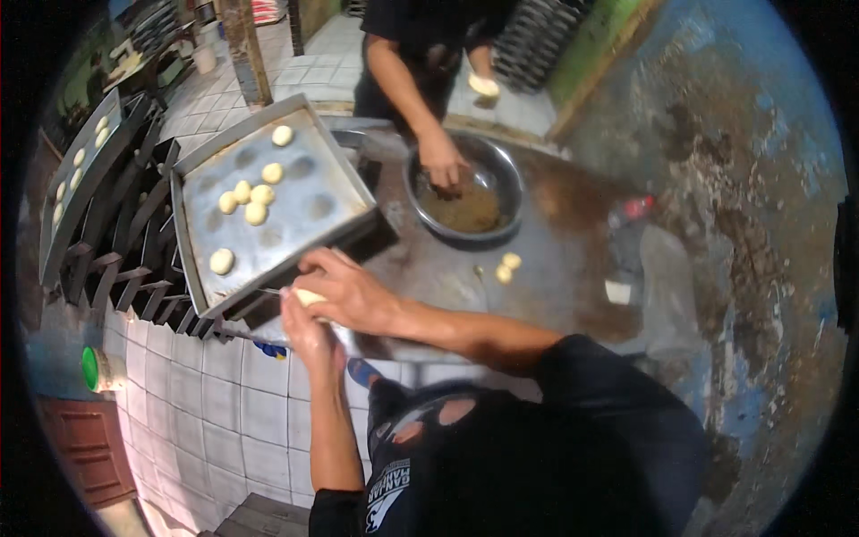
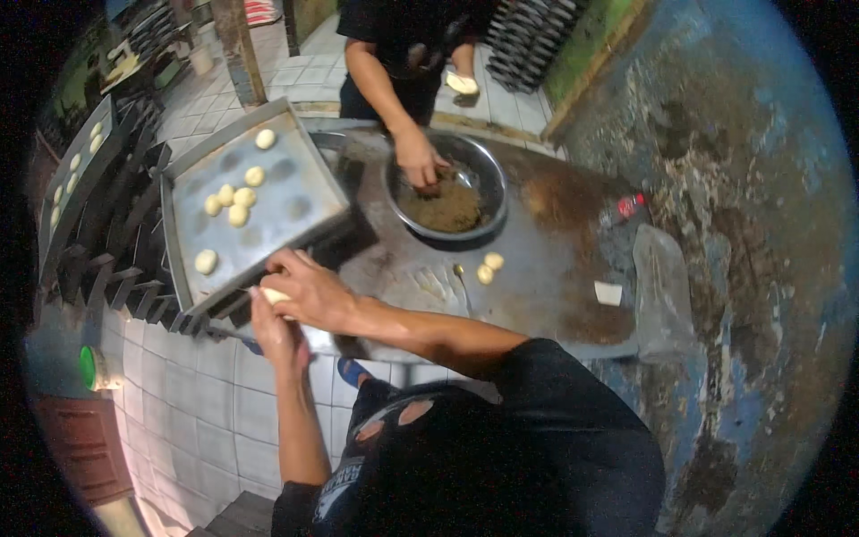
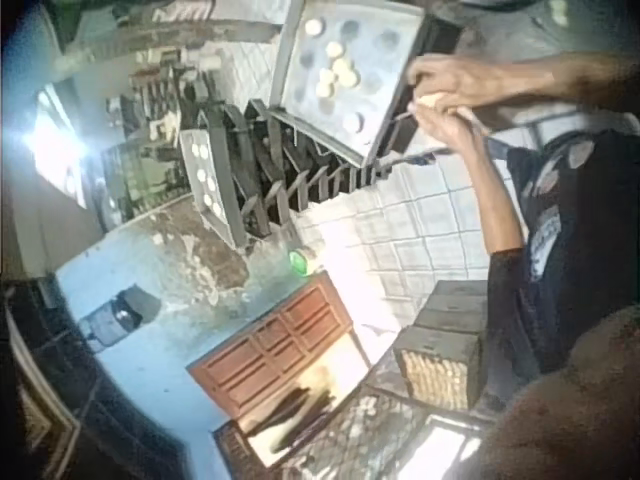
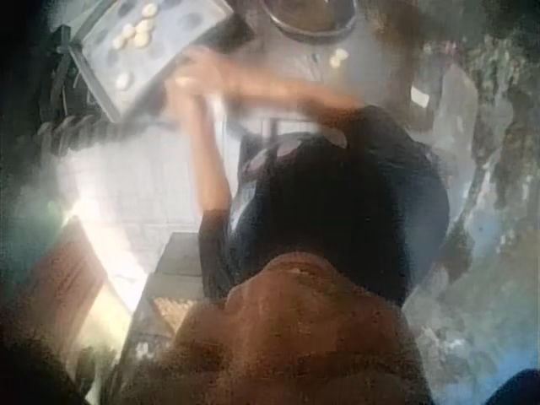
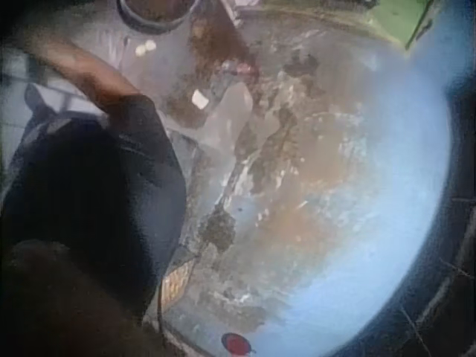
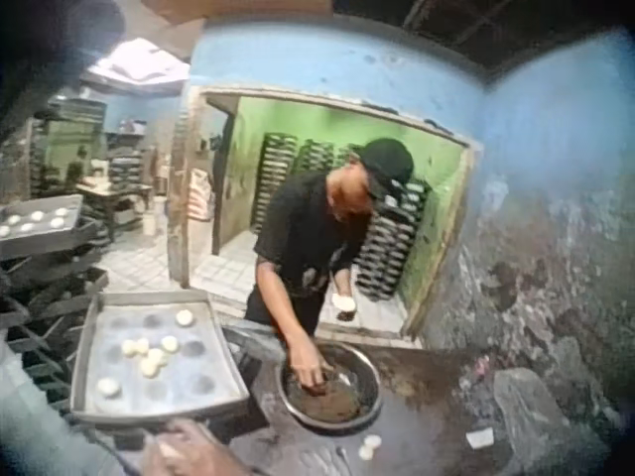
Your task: The person prepares small dough portions by hand and places them onto metal baking trays. The person fills each dough piece with a mixture from a bowl and rolls it into a bun shape before arranging it on the tray.
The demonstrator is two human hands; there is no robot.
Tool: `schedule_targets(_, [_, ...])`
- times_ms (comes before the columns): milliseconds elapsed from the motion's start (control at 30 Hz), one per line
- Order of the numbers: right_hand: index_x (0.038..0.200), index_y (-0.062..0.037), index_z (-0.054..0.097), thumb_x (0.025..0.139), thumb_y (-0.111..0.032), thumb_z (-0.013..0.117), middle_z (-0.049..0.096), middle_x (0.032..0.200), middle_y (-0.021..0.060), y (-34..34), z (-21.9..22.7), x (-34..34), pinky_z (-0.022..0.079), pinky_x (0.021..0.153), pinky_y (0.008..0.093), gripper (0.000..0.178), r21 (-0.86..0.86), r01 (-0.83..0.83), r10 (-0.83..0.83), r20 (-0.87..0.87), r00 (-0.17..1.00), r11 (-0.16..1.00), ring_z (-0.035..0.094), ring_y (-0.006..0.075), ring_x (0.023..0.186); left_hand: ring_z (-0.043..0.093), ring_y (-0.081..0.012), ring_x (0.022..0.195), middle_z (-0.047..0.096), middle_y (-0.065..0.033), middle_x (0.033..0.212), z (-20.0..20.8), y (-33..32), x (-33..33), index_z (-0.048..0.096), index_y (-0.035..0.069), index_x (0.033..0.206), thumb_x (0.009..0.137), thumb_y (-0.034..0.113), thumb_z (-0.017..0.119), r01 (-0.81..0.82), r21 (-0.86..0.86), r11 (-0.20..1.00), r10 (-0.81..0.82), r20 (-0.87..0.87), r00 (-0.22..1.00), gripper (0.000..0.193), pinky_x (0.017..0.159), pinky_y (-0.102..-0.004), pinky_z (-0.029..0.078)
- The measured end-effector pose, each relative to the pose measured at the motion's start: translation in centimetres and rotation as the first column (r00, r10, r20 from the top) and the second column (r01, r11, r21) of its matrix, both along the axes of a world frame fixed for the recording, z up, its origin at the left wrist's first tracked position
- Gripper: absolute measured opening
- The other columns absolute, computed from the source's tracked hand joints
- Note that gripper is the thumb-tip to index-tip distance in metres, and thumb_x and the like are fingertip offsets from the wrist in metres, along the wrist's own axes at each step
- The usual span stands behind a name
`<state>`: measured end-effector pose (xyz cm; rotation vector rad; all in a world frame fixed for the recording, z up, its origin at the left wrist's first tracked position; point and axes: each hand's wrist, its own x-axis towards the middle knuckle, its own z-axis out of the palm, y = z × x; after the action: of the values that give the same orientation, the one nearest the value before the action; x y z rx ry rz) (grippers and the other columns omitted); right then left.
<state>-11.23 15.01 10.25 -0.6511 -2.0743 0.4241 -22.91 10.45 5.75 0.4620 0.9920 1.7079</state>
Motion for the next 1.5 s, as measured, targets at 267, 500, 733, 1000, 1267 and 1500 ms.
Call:
schedule_targets(267, [0.124,0.0068,0.063,0.095,-0.011,0.071,0.07,0.107,0.0089,-11.8,-6.2,17.8,0.053,0.09,0.0308,0.034,-0.841,-0.106,-0.398,-0.357,0.845,0.531,0.068,0.0168,0.096,0.057,-0.0128,0.084,0.06,-0.0052,0.092,-1.4,-6.0,18.5,0.059,0.004,0.105,0.105,0.046,0.057,0.226,-0.194,0.955,-0.264,-0.2,0.943,0.042,0.068,-0.029,0.047])
schedule_targets(500, [0.132,-0.0001,0.06,0.098,-0.011,0.066,0.072,0.097,0.013,-13.5,-7.2,25.7,0.057,0.082,0.0309,0.036,-0.872,0.131,-0.511,-0.149,0.846,0.472,0.068,0.0179,0.093,0.063,-0.0219,0.095,0.065,-0.0117,0.112,-9.5,-8.9,21.9,0.054,0.001,0.138,0.105,0.023,0.055,0.346,-0.438,0.83,-0.492,-0.284,0.823,0.04,0.085,-0.0353,0.053])
schedule_targets(733, [0.112,-0.0035,0.071,0.095,-0.017,0.065,0.059,0.125,0.0162,-1.9,-10.8,29.1,0.048,0.105,0.0427,0.023,-0.67,0.274,-0.2,0.187,0.962,0.69,0.059,0.0287,0.116,0.062,-0.0192,0.112,0.067,-0.0078,0.12,-12.4,-4.0,22.9,0.06,0.001,0.129,0.09,0.004,0.071,0.544,-0.393,0.741,-0.652,-0.23,0.722,0.041,0.099,-0.0323,0.049])
schedule_targets(1000, [0.118,-0.0051,0.073,0.093,-0.018,0.068,0.072,0.119,0.0186,21.4,-16.9,37.8,0.053,0.098,0.0438,0.029,-0.397,0.725,-0.482,0.556,0.678,0.563,0.068,0.0374,0.11,0.061,-0.0158,0.111,0.065,-0.0057,0.118,-12.3,12.5,23.8,0.051,0.003,0.136,0.081,0.001,0.082,0.559,-0.18,0.809,-0.577,-0.425,0.698,0.063,0.099,-0.0303,0.049])
schedule_targets(1267, [0.118,-0.0021,0.068,0.097,-0.016,0.067,0.07,0.108,0.0157,17.9,-12.8,34.8,0.055,0.087,0.0384,0.026,-0.367,0.518,-0.291,0.52,0.803,0.773,0.069,0.0287,0.1,0.062,-0.0145,0.109,0.067,-0.0068,0.116,-14.1,14.9,23.0,0.055,0.004,0.129,0.081,0.008,0.085,0.5,-0.265,0.825,-0.565,-0.396,0.723,0.057,0.096,-0.0309,0.05])
schedule_targets(1500, [0.135,-0.0001,0.058,0.102,-0.009,0.055,0.061,0.135,0.0246,9.5,-9.2,29.5,0.051,0.105,0.0398,0.034,-0.81,0.234,-0.445,-0.037,0.895,0.538,0.063,0.0296,0.122,0.072,-0.0268,0.101,0.072,-0.0143,0.103,-10.3,16.1,27.3,0.057,0.004,0.123,0.084,0.012,0.083,0.459,-0.191,0.868,-0.463,-0.646,0.607,0.048,0.086,-0.0382,0.056])
